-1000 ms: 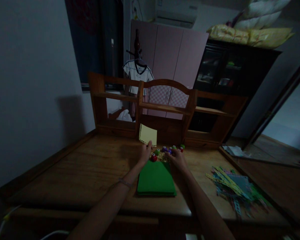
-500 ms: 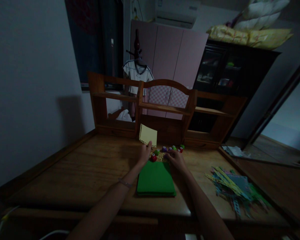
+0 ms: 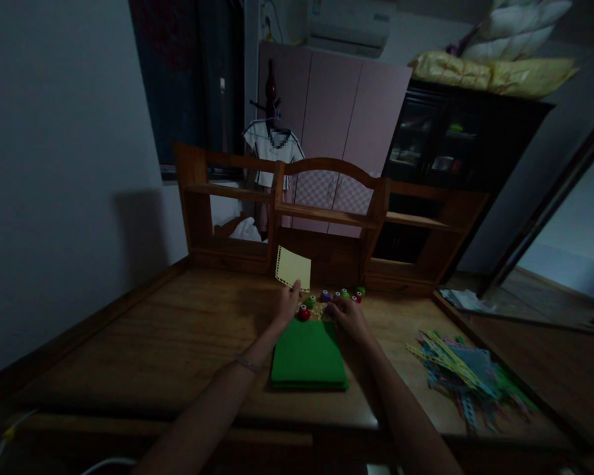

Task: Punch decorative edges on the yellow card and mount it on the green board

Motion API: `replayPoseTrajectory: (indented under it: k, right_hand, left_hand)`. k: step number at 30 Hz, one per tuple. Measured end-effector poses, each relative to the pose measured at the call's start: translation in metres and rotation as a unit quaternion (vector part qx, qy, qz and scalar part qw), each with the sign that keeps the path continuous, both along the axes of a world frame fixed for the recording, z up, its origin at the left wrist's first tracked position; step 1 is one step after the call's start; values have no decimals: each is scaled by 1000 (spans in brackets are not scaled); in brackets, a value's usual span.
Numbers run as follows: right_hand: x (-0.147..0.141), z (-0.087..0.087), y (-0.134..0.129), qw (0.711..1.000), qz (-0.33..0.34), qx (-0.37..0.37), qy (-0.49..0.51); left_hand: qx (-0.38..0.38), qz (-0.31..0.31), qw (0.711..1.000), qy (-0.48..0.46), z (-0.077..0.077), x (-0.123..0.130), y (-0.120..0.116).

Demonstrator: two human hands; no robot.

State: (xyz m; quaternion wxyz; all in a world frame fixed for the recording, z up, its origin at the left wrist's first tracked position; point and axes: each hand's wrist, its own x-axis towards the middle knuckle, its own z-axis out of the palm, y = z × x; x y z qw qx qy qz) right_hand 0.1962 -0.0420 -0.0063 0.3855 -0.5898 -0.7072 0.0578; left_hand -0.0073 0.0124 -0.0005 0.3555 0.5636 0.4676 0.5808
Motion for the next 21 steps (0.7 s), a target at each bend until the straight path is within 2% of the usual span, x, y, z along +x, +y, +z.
replayPoseTrajectory:
  k: [9,16,21]
  right_hand:
    - [0,1,0,1000,8,-1,-11]
    - [0,3,-2,998,-23,-23,-48]
    - [2,2,1,998,-42,21,-31]
  left_hand:
    - [7,0,1000,-17,5,-1,-4]
    - [-2,12,999,-42,3,-3,0]
    - [-11,18,999,-50,1,-3,3]
